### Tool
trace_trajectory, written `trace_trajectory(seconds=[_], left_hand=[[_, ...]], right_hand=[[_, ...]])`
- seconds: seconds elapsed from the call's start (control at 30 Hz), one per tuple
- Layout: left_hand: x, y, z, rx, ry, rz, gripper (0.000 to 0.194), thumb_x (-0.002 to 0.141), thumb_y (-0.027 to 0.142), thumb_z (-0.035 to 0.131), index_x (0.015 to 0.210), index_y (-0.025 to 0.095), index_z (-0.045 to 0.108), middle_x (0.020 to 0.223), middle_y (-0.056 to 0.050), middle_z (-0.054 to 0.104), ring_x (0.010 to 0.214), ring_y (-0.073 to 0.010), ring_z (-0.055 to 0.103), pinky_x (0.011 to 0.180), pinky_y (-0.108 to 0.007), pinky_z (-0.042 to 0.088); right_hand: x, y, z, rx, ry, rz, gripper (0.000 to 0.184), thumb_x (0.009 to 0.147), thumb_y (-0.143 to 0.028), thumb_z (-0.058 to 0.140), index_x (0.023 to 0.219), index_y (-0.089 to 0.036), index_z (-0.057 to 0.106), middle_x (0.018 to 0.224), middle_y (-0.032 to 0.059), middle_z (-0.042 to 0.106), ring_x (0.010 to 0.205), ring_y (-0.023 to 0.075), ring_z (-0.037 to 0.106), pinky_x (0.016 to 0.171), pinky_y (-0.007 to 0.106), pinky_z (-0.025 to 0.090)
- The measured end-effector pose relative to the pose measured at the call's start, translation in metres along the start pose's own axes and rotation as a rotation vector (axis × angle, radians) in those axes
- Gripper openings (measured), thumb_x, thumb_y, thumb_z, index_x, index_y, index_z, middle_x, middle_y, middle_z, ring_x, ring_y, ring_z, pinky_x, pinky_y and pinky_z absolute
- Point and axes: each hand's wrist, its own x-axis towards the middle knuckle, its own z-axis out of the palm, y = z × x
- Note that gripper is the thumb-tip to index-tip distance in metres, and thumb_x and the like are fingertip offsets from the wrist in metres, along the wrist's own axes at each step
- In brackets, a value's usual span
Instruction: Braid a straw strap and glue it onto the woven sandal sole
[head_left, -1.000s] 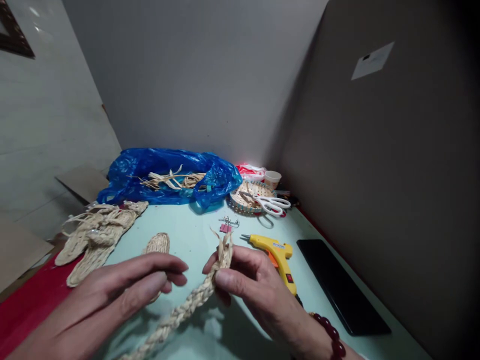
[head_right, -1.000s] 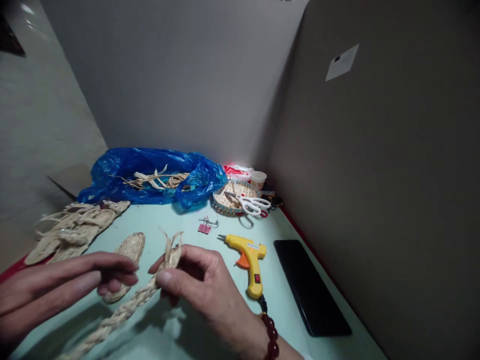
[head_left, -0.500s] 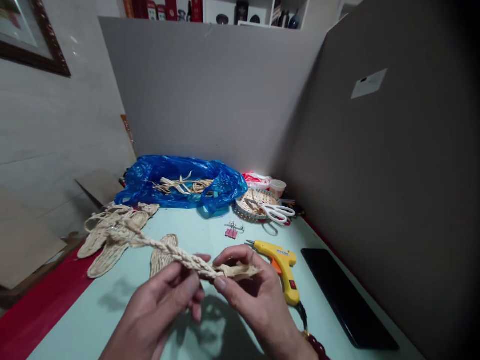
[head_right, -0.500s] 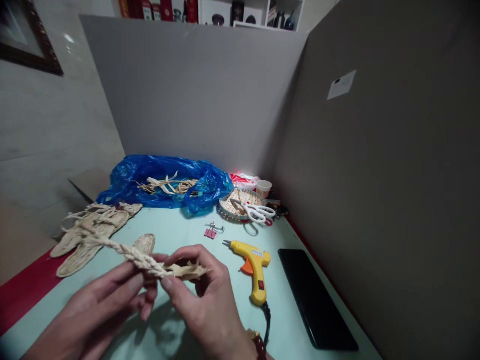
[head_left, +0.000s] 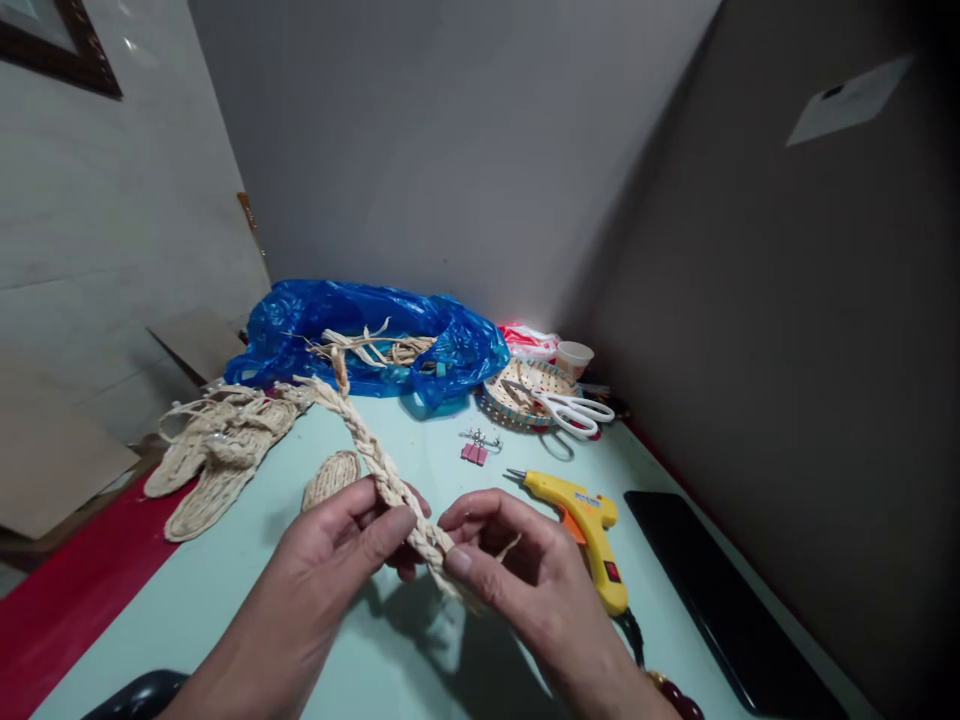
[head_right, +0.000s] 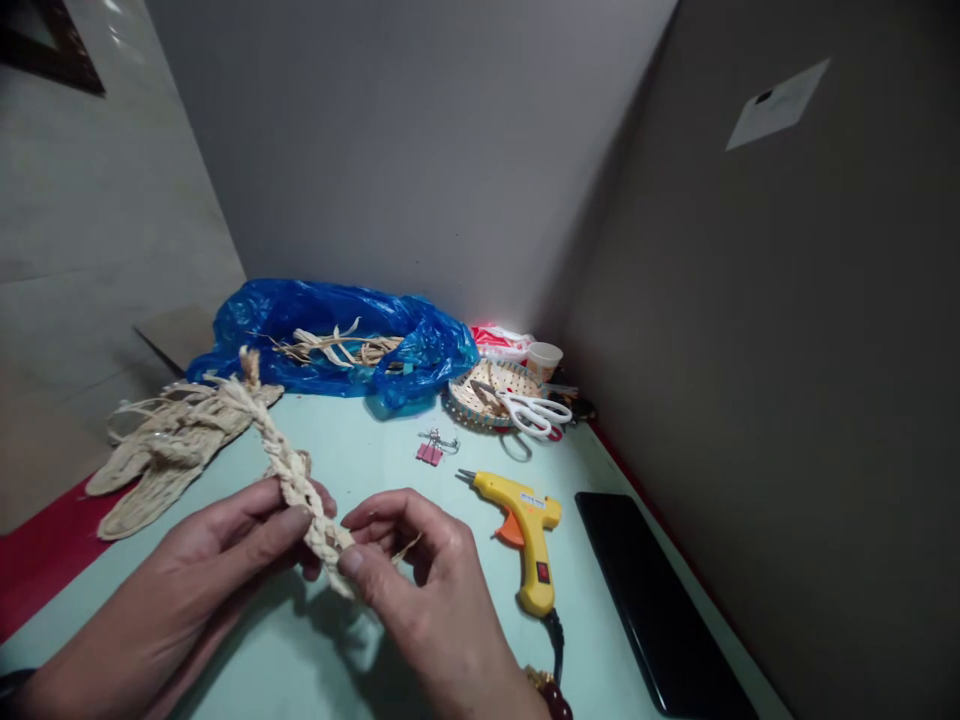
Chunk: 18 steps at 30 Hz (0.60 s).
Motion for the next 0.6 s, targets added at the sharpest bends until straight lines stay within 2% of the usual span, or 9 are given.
trace_trajectory(seconds=[0.1, 0.17, 0.3, 0.43, 0.6], left_hand=[[0.0030, -0.0047, -0.0053, 0.014, -0.068, -0.044, 0.022, 0.077, 0.038, 0.078, 0.094, 0.026, 0.070, 0.089, 0.001, 0.072, 0.091, -0.0202, 0.066, 0.081, -0.025, 0.052], [0.0043, -0.0078, -0.0074, 0.005, -0.088, -0.054, 0.024, 0.076, 0.038, 0.079, 0.095, 0.026, 0.069, 0.092, 0.000, 0.074, 0.093, -0.0217, 0.068, 0.085, -0.028, 0.053], [0.0050, -0.0089, -0.0058, -0.005, -0.049, -0.007, 0.023, 0.071, 0.035, 0.081, 0.088, 0.026, 0.068, 0.087, 0.001, 0.074, 0.095, -0.0230, 0.069, 0.085, -0.027, 0.053], [0.0045, -0.0068, -0.0025, 0.010, -0.036, -0.026, 0.021, 0.073, 0.031, 0.079, 0.087, 0.026, 0.065, 0.080, 0.003, 0.070, 0.083, -0.0182, 0.065, 0.082, -0.026, 0.053], [0.0067, -0.0113, -0.0060, 0.070, -0.090, -0.029, 0.013, 0.080, 0.033, 0.071, 0.082, 0.024, 0.062, 0.064, 0.004, 0.059, 0.072, -0.0162, 0.056, 0.073, -0.026, 0.049]], right_hand=[[-0.0001, 0.0060, 0.0025, 0.017, 0.027, 0.059, 0.014, 0.076, -0.025, 0.075, 0.088, -0.021, 0.069, 0.072, -0.0037, 0.062, 0.063, 0.0088, 0.050, 0.059, 0.019, 0.042], [-0.0006, 0.0079, 0.0032, -0.007, 0.035, 0.064, 0.011, 0.077, -0.023, 0.074, 0.087, -0.021, 0.069, 0.073, -0.0038, 0.062, 0.066, 0.0096, 0.052, 0.062, 0.019, 0.043], [-0.0007, 0.0059, 0.0024, -0.102, 0.016, 0.055, 0.009, 0.080, -0.024, 0.071, 0.088, -0.021, 0.069, 0.079, -0.0023, 0.066, 0.074, 0.0122, 0.057, 0.068, 0.022, 0.044], [-0.0006, 0.0018, 0.0004, -0.204, -0.015, 0.060, 0.010, 0.081, -0.027, 0.069, 0.089, -0.021, 0.068, 0.082, -0.0003, 0.068, 0.078, 0.0150, 0.058, 0.070, 0.025, 0.044], [-0.0044, 0.0046, -0.0016, -0.467, 0.029, -0.104, 0.008, 0.086, -0.029, 0.064, 0.091, -0.023, 0.066, 0.085, -0.0001, 0.068, 0.079, 0.0158, 0.061, 0.073, 0.028, 0.046]])
